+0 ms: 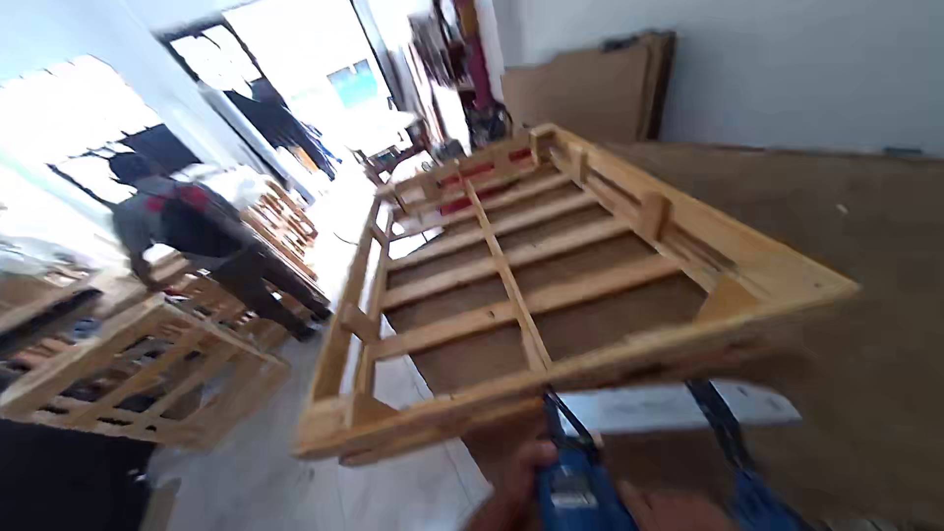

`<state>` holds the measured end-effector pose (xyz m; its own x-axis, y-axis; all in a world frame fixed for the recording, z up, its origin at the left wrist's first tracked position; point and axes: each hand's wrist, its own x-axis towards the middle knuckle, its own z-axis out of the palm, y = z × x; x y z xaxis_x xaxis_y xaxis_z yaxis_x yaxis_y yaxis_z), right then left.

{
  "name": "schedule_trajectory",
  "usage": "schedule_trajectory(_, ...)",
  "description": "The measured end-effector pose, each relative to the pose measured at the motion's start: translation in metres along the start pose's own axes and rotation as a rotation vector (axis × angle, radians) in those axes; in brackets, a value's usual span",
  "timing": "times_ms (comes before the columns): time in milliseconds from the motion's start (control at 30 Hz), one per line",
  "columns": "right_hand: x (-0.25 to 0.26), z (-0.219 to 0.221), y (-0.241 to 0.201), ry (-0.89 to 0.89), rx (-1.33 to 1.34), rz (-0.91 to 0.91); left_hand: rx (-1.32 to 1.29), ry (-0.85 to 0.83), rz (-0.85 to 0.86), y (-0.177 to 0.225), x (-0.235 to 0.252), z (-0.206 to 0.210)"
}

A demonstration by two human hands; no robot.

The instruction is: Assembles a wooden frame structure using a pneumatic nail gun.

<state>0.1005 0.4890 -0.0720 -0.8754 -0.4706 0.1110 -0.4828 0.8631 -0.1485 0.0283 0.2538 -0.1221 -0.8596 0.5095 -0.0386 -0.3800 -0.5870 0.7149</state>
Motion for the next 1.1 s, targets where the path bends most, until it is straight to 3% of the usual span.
schedule_trajectory(100, -0.006, 0.013, 0.002, 0.133, -0.084, -0.016, -0.011, -0.01, -0.051, -0.01, 0.0, -0.004)
schedule_trajectory(400, -0.007, 0.013, 0.003, 0.044, -0.108, -0.044, -0.128, -0.013, -0.072, -0.016, -0.004, -0.004)
schedule_trajectory(1100, -0.011, 0.025, 0.004, 0.02, -0.117, 0.0, -0.198, -0.052, -0.104, -0.031, -0.004, -0.015)
